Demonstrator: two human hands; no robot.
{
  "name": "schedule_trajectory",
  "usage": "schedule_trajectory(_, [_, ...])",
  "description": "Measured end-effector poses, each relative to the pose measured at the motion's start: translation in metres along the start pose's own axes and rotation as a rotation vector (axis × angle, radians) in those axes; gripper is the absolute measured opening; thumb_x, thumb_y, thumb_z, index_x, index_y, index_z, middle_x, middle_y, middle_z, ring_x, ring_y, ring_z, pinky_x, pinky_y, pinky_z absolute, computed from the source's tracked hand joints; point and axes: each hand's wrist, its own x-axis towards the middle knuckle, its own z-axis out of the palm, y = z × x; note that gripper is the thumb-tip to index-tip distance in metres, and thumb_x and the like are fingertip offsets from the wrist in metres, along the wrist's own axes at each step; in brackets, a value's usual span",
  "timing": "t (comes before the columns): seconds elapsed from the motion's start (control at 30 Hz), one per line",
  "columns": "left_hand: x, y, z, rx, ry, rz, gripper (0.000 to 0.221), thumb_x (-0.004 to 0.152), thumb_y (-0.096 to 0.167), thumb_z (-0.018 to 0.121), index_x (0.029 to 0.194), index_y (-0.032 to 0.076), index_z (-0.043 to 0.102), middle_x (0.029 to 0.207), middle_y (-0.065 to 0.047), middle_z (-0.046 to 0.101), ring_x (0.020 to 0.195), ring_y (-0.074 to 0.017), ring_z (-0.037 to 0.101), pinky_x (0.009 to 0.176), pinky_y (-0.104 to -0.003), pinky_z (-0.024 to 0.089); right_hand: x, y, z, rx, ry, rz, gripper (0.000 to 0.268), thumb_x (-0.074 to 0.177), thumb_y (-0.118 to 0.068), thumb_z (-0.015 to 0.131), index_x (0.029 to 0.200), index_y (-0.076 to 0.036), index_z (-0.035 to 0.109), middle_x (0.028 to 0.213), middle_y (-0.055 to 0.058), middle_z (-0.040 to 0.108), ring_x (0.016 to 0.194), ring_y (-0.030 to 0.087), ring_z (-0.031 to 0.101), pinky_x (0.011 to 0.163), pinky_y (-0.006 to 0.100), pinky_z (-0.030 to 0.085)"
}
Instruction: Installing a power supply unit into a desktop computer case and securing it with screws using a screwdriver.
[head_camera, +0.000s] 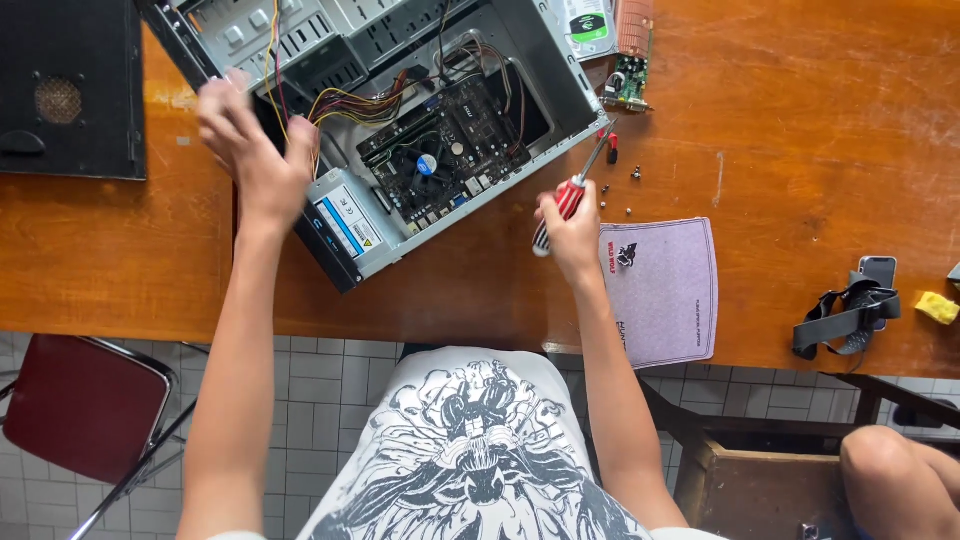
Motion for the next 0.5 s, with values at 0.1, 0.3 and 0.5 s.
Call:
schedule_trajectory(0.1, [-0.05,0.03,-0.011,-0.1,-0.251,0.407,0.104,0.073,0.066,0.083,0.152,0.011,0.042,0.137,-0.02,0.04,0.133,-0.0463,0.035,0.107,-0.064,0.027,-0.037,0.013,-0.015,-0.031,-0.143,-0.001,0.026,0.09,-0.005,0.062,0.115,-0.005,0.057,0.094,0.017,0.074,0.08,0.021,0.075,0.084,0.04,0.06])
schedule_trajectory(0.3, [-0.099,0.035,-0.003,0.251,-0.547,0.291,0.129,0.052,0.033,0.093,0.16,0.024,0.024,0.162,-0.018,0.016,0.151,-0.0488,0.005,0.118,-0.077,0.003,-0.088,0.047,-0.018,-0.249,-0.532,-0.005,0.028,0.099,-0.018,0.065,0.126,-0.01,0.06,0.098,0.016,0.077,0.083,0.026,0.077,0.083,0.044,0.06])
schedule_trajectory(0.5, [-0.083,0.064,0.017,0.271,-0.564,0.343,0.138,0.048,0.031,0.094,0.165,0.026,0.021,0.172,-0.019,0.003,0.154,-0.0534,-0.005,0.121,-0.066,-0.012,-0.109,0.078,-0.009,-0.419,-0.799,0.059,0.032,0.104,-0.023,0.057,0.133,-0.01,0.054,0.101,0.024,0.07,0.087,0.033,0.076,0.082,0.047,0.059])
